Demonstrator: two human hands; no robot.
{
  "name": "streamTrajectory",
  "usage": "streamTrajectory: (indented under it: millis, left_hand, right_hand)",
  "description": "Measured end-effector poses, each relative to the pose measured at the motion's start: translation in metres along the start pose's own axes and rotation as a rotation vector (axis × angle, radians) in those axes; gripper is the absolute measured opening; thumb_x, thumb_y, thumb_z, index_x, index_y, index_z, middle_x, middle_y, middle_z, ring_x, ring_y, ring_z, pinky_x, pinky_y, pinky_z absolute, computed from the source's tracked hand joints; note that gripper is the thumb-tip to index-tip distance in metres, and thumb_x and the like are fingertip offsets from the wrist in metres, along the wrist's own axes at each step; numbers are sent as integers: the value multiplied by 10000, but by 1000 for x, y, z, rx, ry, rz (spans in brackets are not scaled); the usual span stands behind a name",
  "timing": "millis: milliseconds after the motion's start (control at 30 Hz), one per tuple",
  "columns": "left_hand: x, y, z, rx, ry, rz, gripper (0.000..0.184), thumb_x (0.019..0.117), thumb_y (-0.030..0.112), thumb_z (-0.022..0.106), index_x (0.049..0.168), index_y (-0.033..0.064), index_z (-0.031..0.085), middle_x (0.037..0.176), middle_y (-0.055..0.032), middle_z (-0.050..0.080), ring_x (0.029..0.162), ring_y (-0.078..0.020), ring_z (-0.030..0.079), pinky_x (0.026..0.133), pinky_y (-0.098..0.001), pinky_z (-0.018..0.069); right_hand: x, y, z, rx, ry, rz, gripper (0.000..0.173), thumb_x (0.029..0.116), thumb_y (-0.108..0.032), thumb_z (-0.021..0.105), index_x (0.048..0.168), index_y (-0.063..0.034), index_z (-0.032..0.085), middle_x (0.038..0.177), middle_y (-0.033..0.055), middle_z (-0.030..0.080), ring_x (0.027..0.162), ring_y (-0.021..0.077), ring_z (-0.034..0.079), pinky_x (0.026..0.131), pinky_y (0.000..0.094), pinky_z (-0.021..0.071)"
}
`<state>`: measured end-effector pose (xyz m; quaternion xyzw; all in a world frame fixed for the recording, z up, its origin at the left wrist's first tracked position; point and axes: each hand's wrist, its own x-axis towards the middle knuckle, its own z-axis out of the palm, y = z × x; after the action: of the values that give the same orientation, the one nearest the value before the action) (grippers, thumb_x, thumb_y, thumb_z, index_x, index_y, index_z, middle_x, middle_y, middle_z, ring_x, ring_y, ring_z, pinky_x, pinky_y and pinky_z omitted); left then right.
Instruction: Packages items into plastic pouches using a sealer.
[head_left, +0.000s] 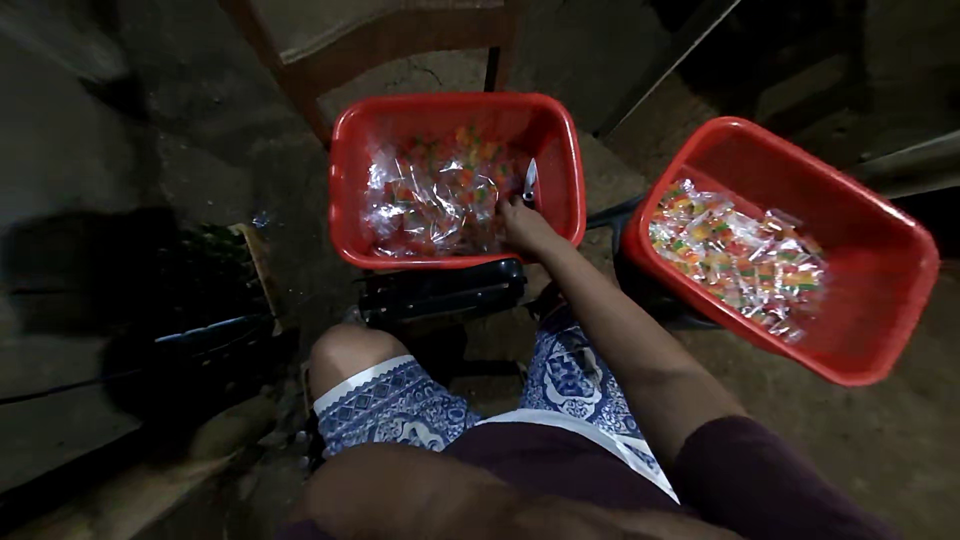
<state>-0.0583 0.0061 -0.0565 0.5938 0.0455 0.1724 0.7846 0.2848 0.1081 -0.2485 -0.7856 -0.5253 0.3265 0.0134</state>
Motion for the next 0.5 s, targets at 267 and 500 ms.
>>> streamTrajectory:
  millis: [267,500]
  left_hand:
    - [95,-48,21,-99,-39,403,705,1012,705,320,1426,186,558,1498,25,538,1415,-124,450,1171,-322,371]
    - [104,-96,-48,50,714,171,318,1045,288,558,1260,74,656,1284,-29,684,1195,-160,641,1056,-384,514]
  right_hand:
    - [12,-15,-3,-103,213,-128,343,963,-113,641,1285,5,652,1357,291,572,1194,489,599,928,647,515]
    - [-22,-32,-79,252,389,-338,229,1004,-168,592,1143,-12,686,1017,183,729,962,370,709,885,631,525]
